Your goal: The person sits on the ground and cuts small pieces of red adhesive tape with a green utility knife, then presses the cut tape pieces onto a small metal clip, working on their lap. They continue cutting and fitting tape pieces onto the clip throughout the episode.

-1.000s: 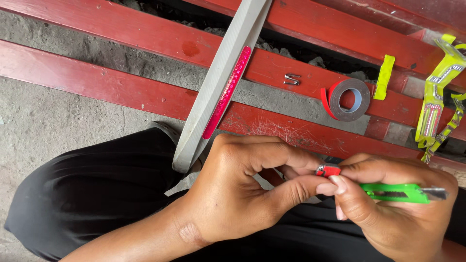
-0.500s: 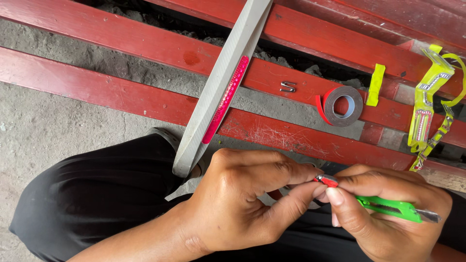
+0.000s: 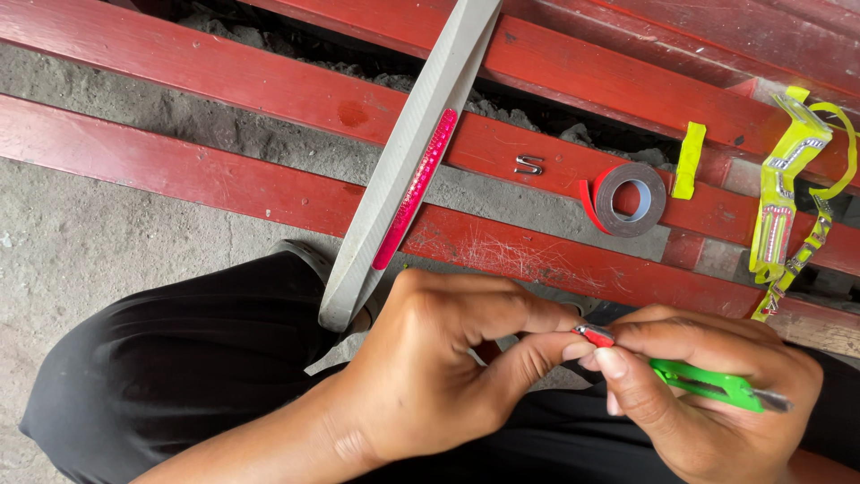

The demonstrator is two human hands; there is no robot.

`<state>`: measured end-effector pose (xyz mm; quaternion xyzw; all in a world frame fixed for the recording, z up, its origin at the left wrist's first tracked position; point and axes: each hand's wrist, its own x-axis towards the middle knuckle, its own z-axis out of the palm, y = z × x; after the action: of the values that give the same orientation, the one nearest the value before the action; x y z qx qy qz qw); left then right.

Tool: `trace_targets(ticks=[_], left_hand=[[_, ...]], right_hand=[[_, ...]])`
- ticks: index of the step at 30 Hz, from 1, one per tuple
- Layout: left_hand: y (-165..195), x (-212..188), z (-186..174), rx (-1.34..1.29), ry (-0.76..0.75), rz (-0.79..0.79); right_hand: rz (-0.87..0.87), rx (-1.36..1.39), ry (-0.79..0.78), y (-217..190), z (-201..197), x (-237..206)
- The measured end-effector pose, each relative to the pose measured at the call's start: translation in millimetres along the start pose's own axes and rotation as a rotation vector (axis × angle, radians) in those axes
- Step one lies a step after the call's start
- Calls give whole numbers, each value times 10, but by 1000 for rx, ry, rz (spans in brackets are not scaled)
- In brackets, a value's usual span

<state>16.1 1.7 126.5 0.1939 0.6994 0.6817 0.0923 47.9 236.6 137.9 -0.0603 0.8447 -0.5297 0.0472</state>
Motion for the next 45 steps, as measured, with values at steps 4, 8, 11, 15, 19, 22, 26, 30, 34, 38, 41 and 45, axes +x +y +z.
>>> trace_targets(ticks=[4,8,11,15,19,22,26,30,34,38,41,45], left_hand=[[5,42,-21,-218,-70,-117],[1,65,-16,-391,-113,-210],[-33,77,-17,-452,-141,-438],[-85,88,10,-470,-177,-524],[-117,77,52,-480,-202,-543],[-145,56,65,-475,-220,-519],[-194,10,99,-579,-276,-546],[-262,-45,155,-707,-289,-565],[-323,-104,207,-814,-278,-544],[-354,-157,263,-958,-294,-517],[-365,-191,298,-1040,-302,-496],[-389,-232,321,-1077,-322,-466]], right_hand=[[79,76,-26,69,-65,-12],[185,268,-78,167,-135,-19],[259,406,-100,221,-146,-30],[215,267,-144,214,-195,-47],[204,230,-136,167,-206,-75],[165,164,-95,134,-181,-98],[124,132,-74,115,-147,-117],[130,176,-66,115,-145,-131],[162,257,-115,135,-153,-120],[232,452,-187,145,-146,-106],[204,493,-195,124,-124,-130],[165,511,-197,112,-101,-146]])
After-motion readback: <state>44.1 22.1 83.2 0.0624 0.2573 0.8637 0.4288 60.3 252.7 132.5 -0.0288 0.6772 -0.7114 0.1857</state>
